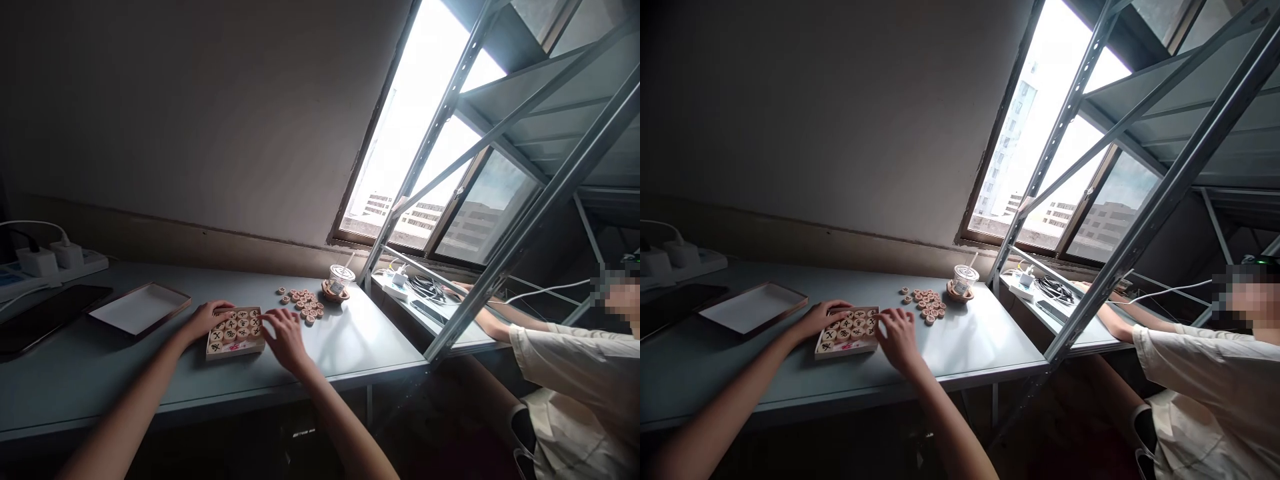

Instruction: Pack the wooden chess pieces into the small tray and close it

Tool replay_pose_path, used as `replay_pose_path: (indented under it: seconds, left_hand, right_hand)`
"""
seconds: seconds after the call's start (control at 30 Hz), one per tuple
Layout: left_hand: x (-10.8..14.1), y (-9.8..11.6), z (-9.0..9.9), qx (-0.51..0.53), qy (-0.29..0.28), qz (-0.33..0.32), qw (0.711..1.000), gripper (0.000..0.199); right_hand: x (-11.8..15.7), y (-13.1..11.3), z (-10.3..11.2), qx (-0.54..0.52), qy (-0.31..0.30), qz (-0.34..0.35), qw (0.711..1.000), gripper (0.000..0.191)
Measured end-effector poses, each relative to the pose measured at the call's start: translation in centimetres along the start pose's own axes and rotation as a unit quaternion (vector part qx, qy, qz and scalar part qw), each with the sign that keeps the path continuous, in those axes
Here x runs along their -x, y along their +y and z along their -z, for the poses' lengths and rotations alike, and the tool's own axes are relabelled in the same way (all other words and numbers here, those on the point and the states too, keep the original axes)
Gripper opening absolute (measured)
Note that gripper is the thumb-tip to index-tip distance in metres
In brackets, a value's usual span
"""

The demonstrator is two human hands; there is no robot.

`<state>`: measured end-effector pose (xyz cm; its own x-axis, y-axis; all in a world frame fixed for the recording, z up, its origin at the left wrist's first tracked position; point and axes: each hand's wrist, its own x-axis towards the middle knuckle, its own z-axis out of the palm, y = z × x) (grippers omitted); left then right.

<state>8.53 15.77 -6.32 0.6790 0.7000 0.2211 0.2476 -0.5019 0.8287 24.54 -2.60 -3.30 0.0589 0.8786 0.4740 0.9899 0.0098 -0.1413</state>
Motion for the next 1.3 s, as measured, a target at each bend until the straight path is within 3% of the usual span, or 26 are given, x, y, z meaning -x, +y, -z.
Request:
replay_pose_path:
  seconds: [0.1,0.2,0.3,0.5,0.67,0.8,0.93,1.13,1.3]
  left_hand:
    - [0.2,0.4,0.1,-0.018,0.008,0.013,1.0,0.05]
    - [0.4,1.0,0.3,-0.031,-0.002,0.013,0.999,0.051]
    - [0.6,1.4,0.4,-0.031,-0.02,0.025,0.999,0.053]
    - [0.9,1.5,0.4,-0.023,-0.007,0.029,0.999,0.052]
    - [0.7,0.9,0.2,-0.008,-0.005,0.029,1.0,0.048]
    - [0.5,0.4,0.1,-0.011,0.006,0.02,1.0,0.046]
    - [0.4,0.3,0.1,-0.012,0.006,0.019,1.0,0.045]
    - [0.4,0.5,0.1,-0.025,0.002,0.015,1.0,0.045]
    - [0.5,0.6,0.1,-0.027,-0.007,0.022,0.999,0.046]
  right_hand:
    - [2.1,3.3,0.5,0.051,-0.005,-0.078,0.996,0.03]
    - [3.7,5.2,0.6,0.027,-0.038,-0.088,0.995,0.029]
    - [3.7,5.5,0.7,0.001,-0.035,-0.082,0.996,0.022]
    - [1.5,4.1,1.7,-0.104,-0.051,-0.037,0.993,0.022]
    - [-0.7,1.0,1.7,-0.22,-0.061,0.029,0.973,0.033]
    - [-2.0,-1.4,0.1,-0.163,-0.093,0.037,0.982,0.029]
    - [-2.1,-2.1,-0.7,-0.128,-0.114,0.053,0.984,0.026]
    - [-0.7,-2.2,-0.1,-0.054,-0.067,0.04,0.995,0.029]
    - [-0.1,-3.0,-0.1,-0.04,-0.065,0.078,0.994,0.03]
